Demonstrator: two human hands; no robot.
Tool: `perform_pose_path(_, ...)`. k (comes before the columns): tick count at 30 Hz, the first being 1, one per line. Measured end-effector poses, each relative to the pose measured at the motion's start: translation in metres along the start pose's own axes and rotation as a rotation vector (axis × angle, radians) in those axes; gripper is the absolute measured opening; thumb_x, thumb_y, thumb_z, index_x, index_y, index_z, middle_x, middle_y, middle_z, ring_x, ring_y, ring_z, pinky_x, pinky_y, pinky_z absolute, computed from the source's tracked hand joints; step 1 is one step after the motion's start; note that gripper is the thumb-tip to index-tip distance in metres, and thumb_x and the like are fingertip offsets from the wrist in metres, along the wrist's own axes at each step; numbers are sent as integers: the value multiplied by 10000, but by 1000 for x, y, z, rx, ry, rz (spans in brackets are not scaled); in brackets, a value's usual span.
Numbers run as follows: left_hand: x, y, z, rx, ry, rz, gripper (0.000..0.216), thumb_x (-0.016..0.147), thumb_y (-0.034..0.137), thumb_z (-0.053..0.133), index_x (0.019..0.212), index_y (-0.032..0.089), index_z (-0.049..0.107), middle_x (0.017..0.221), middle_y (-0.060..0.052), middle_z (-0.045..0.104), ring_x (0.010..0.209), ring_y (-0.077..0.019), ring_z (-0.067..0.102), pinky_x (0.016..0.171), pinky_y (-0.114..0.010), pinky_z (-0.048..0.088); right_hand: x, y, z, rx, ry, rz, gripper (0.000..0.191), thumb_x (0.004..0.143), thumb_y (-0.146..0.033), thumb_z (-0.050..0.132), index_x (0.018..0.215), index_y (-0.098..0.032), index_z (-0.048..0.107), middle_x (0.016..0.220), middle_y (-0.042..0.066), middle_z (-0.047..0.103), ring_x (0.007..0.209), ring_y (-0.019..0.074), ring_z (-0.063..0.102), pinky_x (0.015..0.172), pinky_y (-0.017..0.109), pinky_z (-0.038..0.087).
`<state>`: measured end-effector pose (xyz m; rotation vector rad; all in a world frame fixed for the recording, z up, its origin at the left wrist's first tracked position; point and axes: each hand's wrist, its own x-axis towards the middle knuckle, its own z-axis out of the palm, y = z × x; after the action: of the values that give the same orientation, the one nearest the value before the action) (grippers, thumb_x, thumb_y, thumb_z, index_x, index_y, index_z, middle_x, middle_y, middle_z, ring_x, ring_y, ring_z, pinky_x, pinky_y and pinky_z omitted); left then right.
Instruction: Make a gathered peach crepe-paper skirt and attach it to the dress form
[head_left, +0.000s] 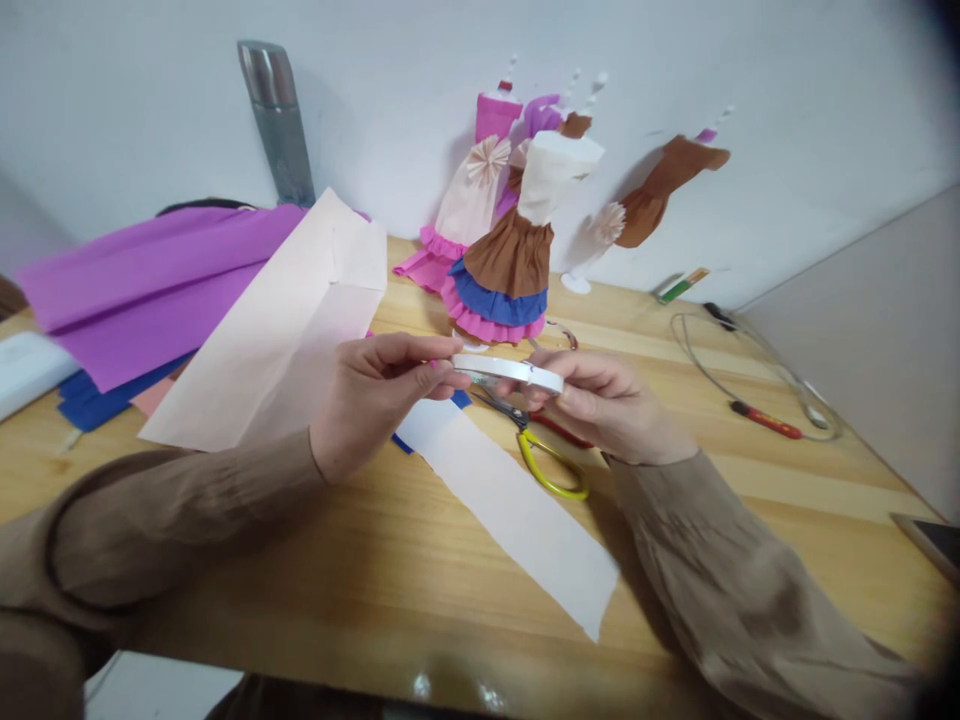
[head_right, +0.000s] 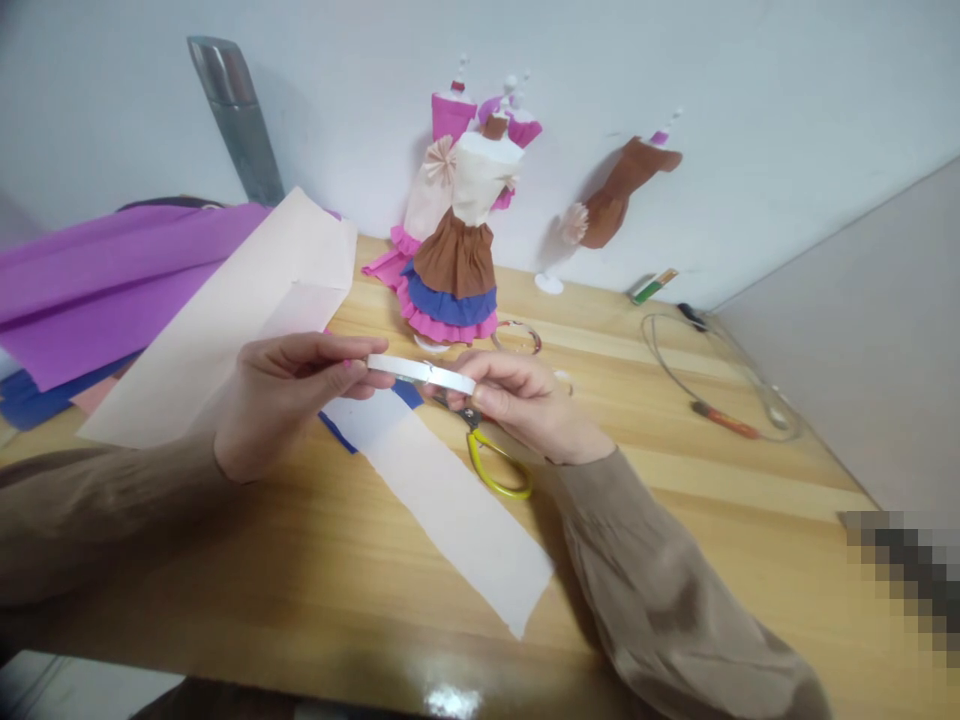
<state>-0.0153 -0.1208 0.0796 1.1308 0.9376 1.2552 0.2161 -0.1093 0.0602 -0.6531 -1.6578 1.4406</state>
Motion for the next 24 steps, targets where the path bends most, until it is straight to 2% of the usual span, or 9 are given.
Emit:
perform_pose_path(7, 1, 0, -2, 9, -19, 27, 100, 701, 181, 762, 712, 109, 694, 942, -77, 762, 669, -148, 731, 616, -184, 602, -1, 5, -2, -1, -2, 10, 158, 838, -348, 648, 837, -207, 718, 876, 71, 682, 963, 247, 636, 918, 471, 470)
perform_pose_path(9, 6, -2, -7, 16, -101, -12, 125, 711, 197, 761, 789, 119, 703, 891, -69, 765, 667, -150, 730, 607, -192, 599, -1, 7, -3, 1, -8, -8, 160, 832, -349, 653, 841, -203, 717, 882, 73, 688, 965, 250, 642, 913, 479, 477)
perform_pose_path(12, 17, -5, -16, 9, -298, -119, 201, 721, 217, 759, 896, 137, 702, 731, -45, 755, 642, -151, 723, 576, -195, 586, 1, 5, -5, -30, -14, -41, 159, 821, -349, 668, 825, -204, 735, 866, 73, 705, 914, 238, 660, 859, 447, 509)
perform_pose_path(15, 24, -4, -21, 35, -424, -176, 157, 699, 218, 770, 796, 124, 689, 631, -47, 729, 584, -138, 698, 546, -188, 562, 2, -2, -8, -140, 53, -3, 130, 784, -311, 712, 873, -228, 758, 954, 68, 724, 948, 220, 661, 880, 403, 518)
perform_pose_path(18, 24, 1, -19, 123, -441, -154, 128, 671, 178, 764, 715, 125, 657, 575, -32, 702, 520, -114, 654, 505, -178, 526, 1, -10, -8, -190, 183, 19, 288, 741, -272, 743, 1029, -264, 733, 1168, 52, 687, 1136, 237, 601, 1012, 415, 451)
perform_pose_path(19, 22, 2, -18, 160, -430, -138, 117, 674, 171, 752, 707, 127, 649, 562, -24, 691, 509, -108, 640, 493, -174, 513, 0, -13, -5, -210, 243, 2, 306, 740, -263, 740, 1046, -267, 724, 1168, 46, 685, 1137, 234, 598, 1015, 410, 446)
perform_pose_path(20, 20, 3, -16, 198, -416, -116, 103, 679, 167, 737, 702, 129, 644, 554, -17, 681, 504, -102, 629, 482, -170, 497, 0, -15, -2, -238, 306, -25, 285, 747, -254, 730, 1031, -264, 722, 1117, 40, 696, 1080, 220, 619, 979, 391, 468)
perform_pose_path(22, 16, 5, -13, 292, -390, -53, 73, 692, 166, 707, 696, 130, 644, 560, -8, 663, 511, -90, 603, 470, -160, 463, -1, -19, 8, -331, 417, -82, 188, 770, -220, 701, 955, -251, 722, 911, 21, 698, 852, 168, 644, 807, 324, 520)
perform_pose_path(24, 13, 5, -12, 403, -380, 23, 45, 701, 162, 680, 688, 129, 652, 589, -5, 648, 530, -80, 571, 476, -157, 437, -1, -22, 20, -460, 466, -156, 132, 780, -199, 686, 903, -240, 713, 759, 3, 638, 677, 137, 590, 645, 285, 498)
